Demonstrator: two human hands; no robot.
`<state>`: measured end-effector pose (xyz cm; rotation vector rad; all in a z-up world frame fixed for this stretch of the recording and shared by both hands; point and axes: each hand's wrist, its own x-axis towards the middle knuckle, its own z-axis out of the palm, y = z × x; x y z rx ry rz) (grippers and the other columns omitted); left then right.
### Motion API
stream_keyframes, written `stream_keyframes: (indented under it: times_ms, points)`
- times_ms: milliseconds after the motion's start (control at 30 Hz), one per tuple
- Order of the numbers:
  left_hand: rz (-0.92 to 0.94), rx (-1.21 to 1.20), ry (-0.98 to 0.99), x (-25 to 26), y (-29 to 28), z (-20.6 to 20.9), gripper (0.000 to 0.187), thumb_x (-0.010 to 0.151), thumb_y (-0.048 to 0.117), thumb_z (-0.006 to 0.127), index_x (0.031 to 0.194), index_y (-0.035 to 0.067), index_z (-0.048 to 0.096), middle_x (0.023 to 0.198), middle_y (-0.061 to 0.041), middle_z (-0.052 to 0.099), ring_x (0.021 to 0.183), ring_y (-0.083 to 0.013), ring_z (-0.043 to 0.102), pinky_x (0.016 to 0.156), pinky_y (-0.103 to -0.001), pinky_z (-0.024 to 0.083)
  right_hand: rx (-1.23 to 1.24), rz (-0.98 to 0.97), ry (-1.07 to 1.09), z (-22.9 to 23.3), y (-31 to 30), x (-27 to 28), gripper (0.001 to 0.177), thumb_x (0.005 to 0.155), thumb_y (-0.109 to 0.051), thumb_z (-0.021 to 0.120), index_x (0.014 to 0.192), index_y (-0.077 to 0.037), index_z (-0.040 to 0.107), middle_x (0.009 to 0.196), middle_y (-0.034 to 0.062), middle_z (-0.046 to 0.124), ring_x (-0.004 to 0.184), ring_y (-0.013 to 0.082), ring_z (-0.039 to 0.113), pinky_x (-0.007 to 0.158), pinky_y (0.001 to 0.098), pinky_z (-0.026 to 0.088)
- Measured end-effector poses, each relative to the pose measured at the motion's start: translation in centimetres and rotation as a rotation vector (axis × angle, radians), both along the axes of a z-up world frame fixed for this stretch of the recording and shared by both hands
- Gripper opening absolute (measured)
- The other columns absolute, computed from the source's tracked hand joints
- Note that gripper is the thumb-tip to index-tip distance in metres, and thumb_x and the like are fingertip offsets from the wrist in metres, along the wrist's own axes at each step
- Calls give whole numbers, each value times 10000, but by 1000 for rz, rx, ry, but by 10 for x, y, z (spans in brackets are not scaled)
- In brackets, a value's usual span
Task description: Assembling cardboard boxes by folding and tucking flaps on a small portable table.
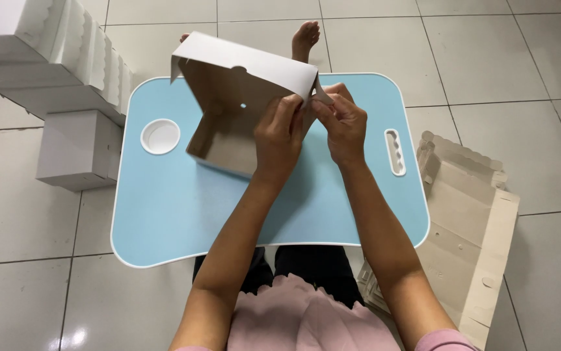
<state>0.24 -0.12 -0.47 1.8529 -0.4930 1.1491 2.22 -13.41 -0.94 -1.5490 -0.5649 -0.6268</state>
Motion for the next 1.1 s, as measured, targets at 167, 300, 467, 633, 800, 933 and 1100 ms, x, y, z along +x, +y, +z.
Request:
stream_keyframes:
  times_ms: [167, 300, 467, 633, 800, 933, 1100]
  points:
    - [71, 27, -23, 1, -2, -4, 176, 937, -17, 689, 1077, 88, 666, 847, -28, 603, 747, -210, 677, 657, -322, 600, 50, -89, -9, -9, 6, -2, 164, 973, -136, 782, 937, 1, 699, 832, 69, 574, 760, 108, 507, 651, 270, 440]
    - [97, 32, -30, -1, -2, -3, 163, 950, 19, 700, 1088, 97, 664, 852, -19, 589, 745, -205, 673, 650, -323, 591, 114, -39, -36, -9, 3, 1, 219, 931, -149, 819, 877, -46, 633, 827, 37, 588, 766, 107, 486, 663, 262, 407]
    - [59, -17, -57, -8, -17, 5, 233, 931, -36, 651, 1117, 102, 666, 935, -42, 609, 829, -237, 689, 736, -335, 601, 35, -15, -103, -7, 2, 0, 299, 940, -269, 803, 948, -10, 655, 1107, 103, 543, 1039, 164, 504, 880, 329, 445]
    - [-267, -93, 59, -18, -6, 17, 528, 851, -168, 592, 1326, 61, 625, 1078, -154, 699, 951, -331, 723, 813, -362, 647, 106, 65, 30, -3, -3, 4, 403, 938, -271, 834, 1069, -45, 528, 1390, 130, 497, 1141, 177, 558, 922, 355, 508]
    - [524, 149, -310, 10, 78, -24, 412, 883, 149, 774, 1284, 90, 699, 1286, -156, 570, 1181, -340, 546, 1022, -459, 464, 190, 125, 70, -17, -30, 22, 378, 897, -207, 858, 1012, -118, 509, 1302, 120, 592, 988, 122, 589, 850, 294, 490]
    - [348, 39, -227, 17, 127, -17, 653, 939, 298, 804, 1452, 27, 504, 1512, -205, 416, 1399, -376, 399, 1094, -501, 424, 224, 94, 122, -6, -31, 20, 284, 915, -135, 794, 1016, -113, 530, 1140, 32, 626, 914, 45, 560, 785, 218, 459]
    - [-346, -190, 408, 24, 124, -34, 1056, 826, 164, 883, 1626, 144, 194, 1508, -332, 470, 1341, -591, 441, 1072, -644, 450, 55, -87, -28, -3, -19, 17, 242, 1001, -236, 748, 1099, -22, 692, 1171, 124, 671, 1206, 195, 590, 1112, 410, 426]
